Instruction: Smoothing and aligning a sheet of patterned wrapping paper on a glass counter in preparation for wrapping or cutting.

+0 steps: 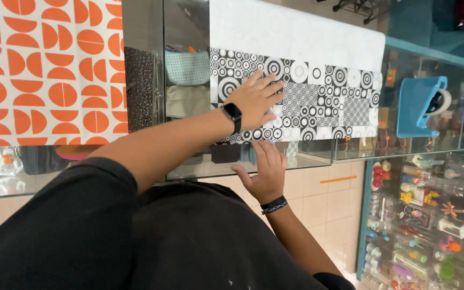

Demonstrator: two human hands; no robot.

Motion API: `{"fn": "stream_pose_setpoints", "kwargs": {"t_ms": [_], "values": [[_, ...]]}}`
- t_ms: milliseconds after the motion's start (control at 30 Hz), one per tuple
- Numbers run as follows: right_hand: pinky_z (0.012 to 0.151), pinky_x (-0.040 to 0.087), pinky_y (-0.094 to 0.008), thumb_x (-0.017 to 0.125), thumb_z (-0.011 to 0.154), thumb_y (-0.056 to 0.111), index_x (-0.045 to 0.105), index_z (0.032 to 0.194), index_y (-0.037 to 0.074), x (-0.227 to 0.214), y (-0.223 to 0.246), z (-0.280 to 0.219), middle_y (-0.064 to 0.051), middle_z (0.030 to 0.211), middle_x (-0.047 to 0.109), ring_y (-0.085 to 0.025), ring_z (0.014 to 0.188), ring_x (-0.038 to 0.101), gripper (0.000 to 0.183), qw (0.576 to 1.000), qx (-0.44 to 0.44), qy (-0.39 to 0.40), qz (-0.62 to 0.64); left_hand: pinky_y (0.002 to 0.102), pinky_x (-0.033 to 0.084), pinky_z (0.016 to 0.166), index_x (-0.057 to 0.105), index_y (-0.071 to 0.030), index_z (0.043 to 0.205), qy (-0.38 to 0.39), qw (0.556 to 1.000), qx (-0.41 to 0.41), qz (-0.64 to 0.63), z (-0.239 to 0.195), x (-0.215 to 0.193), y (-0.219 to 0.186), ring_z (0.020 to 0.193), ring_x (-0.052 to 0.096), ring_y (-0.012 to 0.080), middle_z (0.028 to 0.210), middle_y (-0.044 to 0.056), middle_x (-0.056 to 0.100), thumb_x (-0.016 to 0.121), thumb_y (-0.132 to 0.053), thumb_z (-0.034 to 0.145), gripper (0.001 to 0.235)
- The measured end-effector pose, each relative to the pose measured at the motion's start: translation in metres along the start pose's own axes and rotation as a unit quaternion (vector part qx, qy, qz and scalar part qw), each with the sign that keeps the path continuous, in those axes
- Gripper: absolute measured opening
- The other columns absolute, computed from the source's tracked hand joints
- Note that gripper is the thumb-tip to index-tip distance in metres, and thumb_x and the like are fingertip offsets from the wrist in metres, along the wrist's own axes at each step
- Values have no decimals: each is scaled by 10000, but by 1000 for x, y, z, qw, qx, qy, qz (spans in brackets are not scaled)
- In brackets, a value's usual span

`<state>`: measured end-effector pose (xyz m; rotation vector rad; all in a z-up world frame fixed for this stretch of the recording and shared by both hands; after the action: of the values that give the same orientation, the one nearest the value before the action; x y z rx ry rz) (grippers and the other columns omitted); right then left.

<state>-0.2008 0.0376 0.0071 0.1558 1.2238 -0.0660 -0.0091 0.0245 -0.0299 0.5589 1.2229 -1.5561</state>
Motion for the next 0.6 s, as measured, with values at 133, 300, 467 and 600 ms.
{"fn": "stream_pose_setpoints", "kwargs": {"t_ms": [133,300,467,600], "values": [[971,426,-436,662,891,686,666,1268,83,-2,-43,-8,-82,1226,651,-305,1191,633,712,1000,20,-9,-11,572,107,1268,530,-130,1491,4,1000,5,-10,-29,1,-23,1517,327,330,1587,114,471,585,-543,992,650],[929,474,-433,790,872,516,684,1220,88,-15,-86,-11,-81,1183,668,-314,1178,652,562,998,62,-2,-30,580,92,1272,532,-170,1490,55,996,73,-16,-52,-4,-41,1513,334,328,1570,93,493,554,-563,1001,628],[919,485,-413,775,902,494,705,1166,70,-20,-113,-19,-89,1135,680,-307,1130,672,504,997,35,-13,-75,680,125,1220,560,-273,1453,78,994,82,-3,-56,-7,-52,1486,362,348,1553,49,499,565,-355,1038,423],[937,480,-435,750,920,405,706,1178,100,-16,-100,-12,-82,1154,669,-314,1135,656,402,997,10,-18,-68,735,212,1144,604,-279,1366,74,995,66,22,-48,4,-68,1417,433,357,1430,64,550,627,-326,990,380]]}}
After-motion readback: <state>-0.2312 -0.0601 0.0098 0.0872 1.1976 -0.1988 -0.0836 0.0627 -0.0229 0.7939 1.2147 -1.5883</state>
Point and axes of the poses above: each hand's wrist, its own z-axis towards the middle knuckle, its own x-axis out of the palm, y = z × x, the point moved 4 cm from there along z, towards the middle knuckle
